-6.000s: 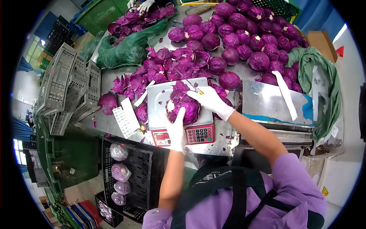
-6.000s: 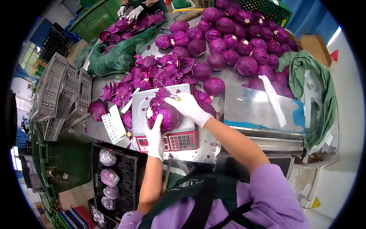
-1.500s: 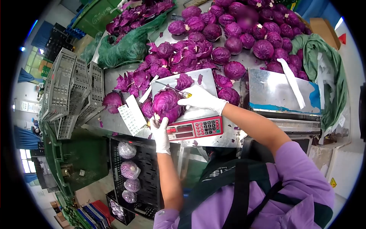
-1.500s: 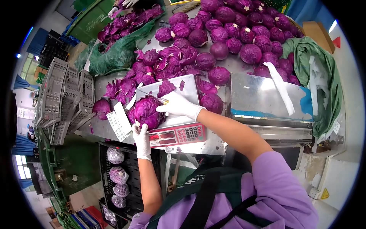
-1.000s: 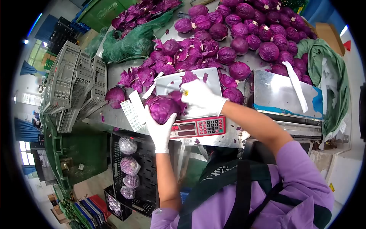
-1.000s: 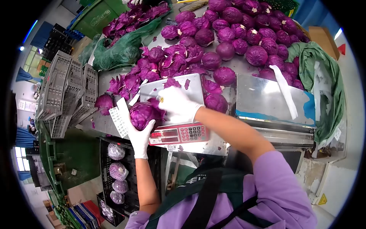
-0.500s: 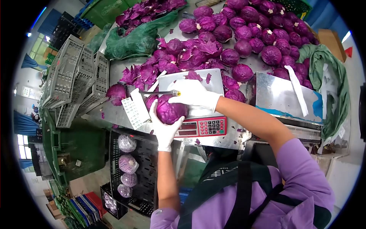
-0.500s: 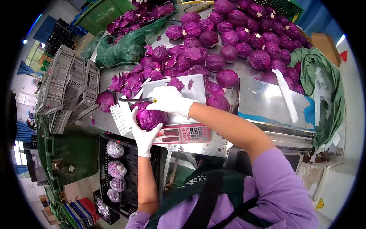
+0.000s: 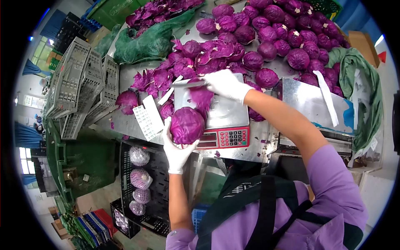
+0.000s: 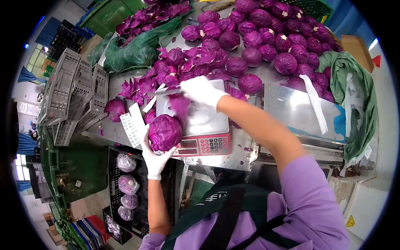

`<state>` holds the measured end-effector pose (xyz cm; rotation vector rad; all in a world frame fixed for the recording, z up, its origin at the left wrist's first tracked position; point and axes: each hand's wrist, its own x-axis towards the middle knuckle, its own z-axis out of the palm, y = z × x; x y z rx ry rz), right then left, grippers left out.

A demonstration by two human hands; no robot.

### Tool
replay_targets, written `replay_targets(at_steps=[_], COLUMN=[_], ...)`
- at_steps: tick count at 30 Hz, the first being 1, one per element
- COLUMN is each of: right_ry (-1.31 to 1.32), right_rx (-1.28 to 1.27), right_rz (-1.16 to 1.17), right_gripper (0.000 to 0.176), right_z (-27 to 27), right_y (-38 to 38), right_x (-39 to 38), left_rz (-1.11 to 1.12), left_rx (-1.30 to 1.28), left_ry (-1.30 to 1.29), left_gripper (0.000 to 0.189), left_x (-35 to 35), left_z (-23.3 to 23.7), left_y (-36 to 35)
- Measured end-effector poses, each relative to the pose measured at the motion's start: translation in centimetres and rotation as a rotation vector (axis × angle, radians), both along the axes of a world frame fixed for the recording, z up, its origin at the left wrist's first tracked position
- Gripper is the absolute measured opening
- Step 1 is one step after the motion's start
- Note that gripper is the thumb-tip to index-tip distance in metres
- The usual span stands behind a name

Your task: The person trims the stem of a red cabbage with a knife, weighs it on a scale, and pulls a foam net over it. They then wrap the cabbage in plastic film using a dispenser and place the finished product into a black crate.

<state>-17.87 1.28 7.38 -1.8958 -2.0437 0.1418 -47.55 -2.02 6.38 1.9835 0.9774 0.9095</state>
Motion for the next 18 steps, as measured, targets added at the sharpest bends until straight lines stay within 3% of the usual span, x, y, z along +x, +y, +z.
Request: replay_targets(at_steps=[3, 5, 9, 10, 11, 13, 15, 17, 18], right_ry=[-0.025, -0.031, 0.139, 0.191, 0.243, 1.025, 1.289, 1.285, 1.152], right_rx=[-0.163, -0.159, 0.035, 0.097, 0.163, -0.204, -0.226, -0.408, -0.559], right_rz=[-0.233, -0.354, -0.405, -0.331, -0.258, -0.09, 0.112, 0.065, -0.005], right_gripper=[0.019, 0.02, 0.037, 0.038, 0.039, 0.041, 0.04, 0.048, 0.042], right_z=[-0.3, -0.4, 1.3, 1.4, 1.3, 1.6, 3.9, 6.4, 8.3], right_y=[1.2, 1.8, 1.1, 0.8, 0.5, -0.3, -2.0, -2.9, -3.0], right_x=[3.4, 5.6, 4.7, 3.4, 2.2, -0.7, -4.0, -5.5, -5.4], left_rz=[0.035, 0.073, 0.186, 0.212, 0.192, 0.058, 0.035, -0.06, -0.074], left_rx=[0.012, -0.112, -0.413, -0.572, -0.654, -0.721, -0.768, -0.702, -0.683], left_ry=[0.049, -0.025, -0.337, -0.549, -0.751, -0.955, -0.982, -0.982, -0.928], left_gripper=[0.108, 0.108, 0.096, 0.09, 0.089, 0.093, 0.1, 0.099, 0.101], left_x=[-1.5, -2.1, -3.3, -4.5, -3.2, -2.6, -2.5, -2.3, -1.8], left_z=[-0.2, -0.2, -0.6, -3.1, -1.5, -1.7, -2.0, -1.1, 0.7], left_y=[-0.7, -1.0, 0.3, 1.3, 0.8, 1.2, 1.5, 1.5, 1.3])
